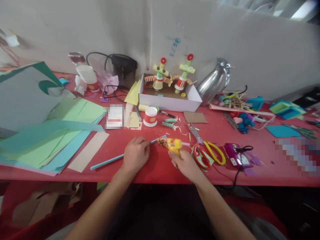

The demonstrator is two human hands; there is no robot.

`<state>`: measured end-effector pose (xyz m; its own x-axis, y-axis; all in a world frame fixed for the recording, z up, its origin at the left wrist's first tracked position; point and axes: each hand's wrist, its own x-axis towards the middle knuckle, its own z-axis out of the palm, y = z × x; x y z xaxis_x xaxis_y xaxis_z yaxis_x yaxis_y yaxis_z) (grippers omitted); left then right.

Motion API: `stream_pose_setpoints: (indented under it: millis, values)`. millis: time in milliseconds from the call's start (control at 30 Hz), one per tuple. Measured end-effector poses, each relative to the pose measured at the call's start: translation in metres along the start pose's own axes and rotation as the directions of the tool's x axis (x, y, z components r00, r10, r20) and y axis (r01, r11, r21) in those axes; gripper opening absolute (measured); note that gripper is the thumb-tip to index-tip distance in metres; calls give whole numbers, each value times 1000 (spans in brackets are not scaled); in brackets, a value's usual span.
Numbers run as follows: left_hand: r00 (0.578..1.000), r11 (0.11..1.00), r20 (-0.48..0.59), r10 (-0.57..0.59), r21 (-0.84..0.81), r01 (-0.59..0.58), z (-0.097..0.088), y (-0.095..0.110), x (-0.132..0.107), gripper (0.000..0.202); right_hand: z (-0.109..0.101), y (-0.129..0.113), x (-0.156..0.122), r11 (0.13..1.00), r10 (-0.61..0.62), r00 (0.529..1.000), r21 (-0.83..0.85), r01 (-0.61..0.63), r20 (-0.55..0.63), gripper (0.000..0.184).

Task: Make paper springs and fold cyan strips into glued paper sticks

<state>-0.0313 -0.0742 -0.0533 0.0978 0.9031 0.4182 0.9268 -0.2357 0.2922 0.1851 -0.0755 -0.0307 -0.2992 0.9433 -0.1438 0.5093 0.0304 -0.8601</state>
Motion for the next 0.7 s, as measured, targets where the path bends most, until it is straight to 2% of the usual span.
stream_pose_setpoints:
  millis: [100,267,367,500,633,700]
  values:
    - [1000,1000,6,4,-4,-4,0,0,0,26,-2,2,0,999,15,998,-46,-18,-67,49]
    - [1000,1000,15,12,-7,-11,-1,-1,0,27,-3,4,0,996,29,997,-80,-35,-77,44]
    - [1000,1000,15,17,-5,-16,-1,-2,0,28,-5,4,1,993,28,991,-106,-42,-128,43]
    - [1000,1000,11,28,11,-28,-2,-2,0,28,-7,3,1,992,17,995,-127,-29,-96,39]
    - [1000,1000,5,27,8,-27,-1,-2,1,28,-7,3,2,989,21,981,-141,-49,-193,36]
    - [1000,1000,11,30,9,-30,-1,-2,1,28,-7,2,2,991,7,988,-130,-28,-157,35]
